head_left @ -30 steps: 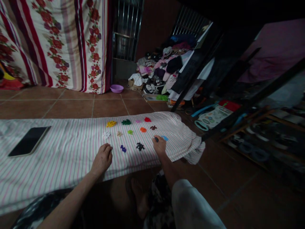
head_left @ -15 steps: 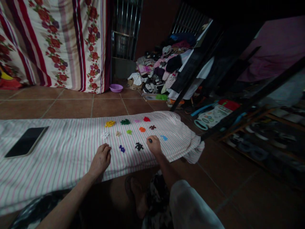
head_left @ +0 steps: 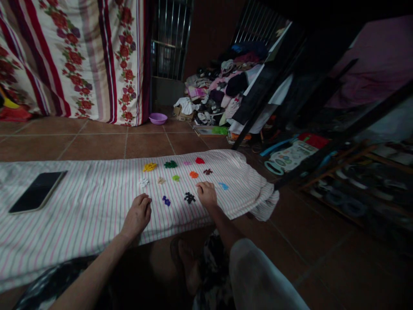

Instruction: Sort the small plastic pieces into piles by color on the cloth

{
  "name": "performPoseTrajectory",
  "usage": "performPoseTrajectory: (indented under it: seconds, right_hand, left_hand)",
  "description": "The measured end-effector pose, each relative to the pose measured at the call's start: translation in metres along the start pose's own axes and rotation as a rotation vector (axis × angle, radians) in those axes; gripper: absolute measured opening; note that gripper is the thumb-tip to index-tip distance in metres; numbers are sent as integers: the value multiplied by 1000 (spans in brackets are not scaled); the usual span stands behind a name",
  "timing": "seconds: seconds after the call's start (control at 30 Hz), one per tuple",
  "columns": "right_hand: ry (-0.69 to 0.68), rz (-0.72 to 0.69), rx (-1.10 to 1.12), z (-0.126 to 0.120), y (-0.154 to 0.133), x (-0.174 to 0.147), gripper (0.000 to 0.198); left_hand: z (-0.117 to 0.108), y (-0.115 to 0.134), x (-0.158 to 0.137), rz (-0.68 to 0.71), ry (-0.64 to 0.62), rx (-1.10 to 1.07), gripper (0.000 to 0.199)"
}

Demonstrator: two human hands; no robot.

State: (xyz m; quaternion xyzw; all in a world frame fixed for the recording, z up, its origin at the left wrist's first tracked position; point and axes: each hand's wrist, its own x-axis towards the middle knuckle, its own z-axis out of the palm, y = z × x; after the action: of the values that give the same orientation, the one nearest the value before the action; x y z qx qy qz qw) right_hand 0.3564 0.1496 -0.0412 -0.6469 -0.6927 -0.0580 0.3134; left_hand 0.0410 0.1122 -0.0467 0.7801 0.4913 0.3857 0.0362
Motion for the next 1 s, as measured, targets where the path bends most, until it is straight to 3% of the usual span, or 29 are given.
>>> performPoseTrajectory:
  seconds: [0.23,0.5,0.6,0.7,0.9,1.0]
  right_hand:
    - [48,53,0,5,4,4,28]
    - [344,490,-4,-22,53,16,27]
    - [361,678,-73,-30,73,9,26]
    - [314,771,-95,-29,83,6,28]
    - [88,656,-199,-22,79,16,32]
    - [55,585,-191,-20,78,19,27]
  left_hand:
    - [-2,2,1,32,3,26,19]
    - [-1,2,1,50,10,49,15]
    - [0,1,1,37,11,58,17]
    - [0,1,0,32,13,64,17]
    - [0,3,0,38,9,85,17]
    - [-1,3,0,39,5,100,17]
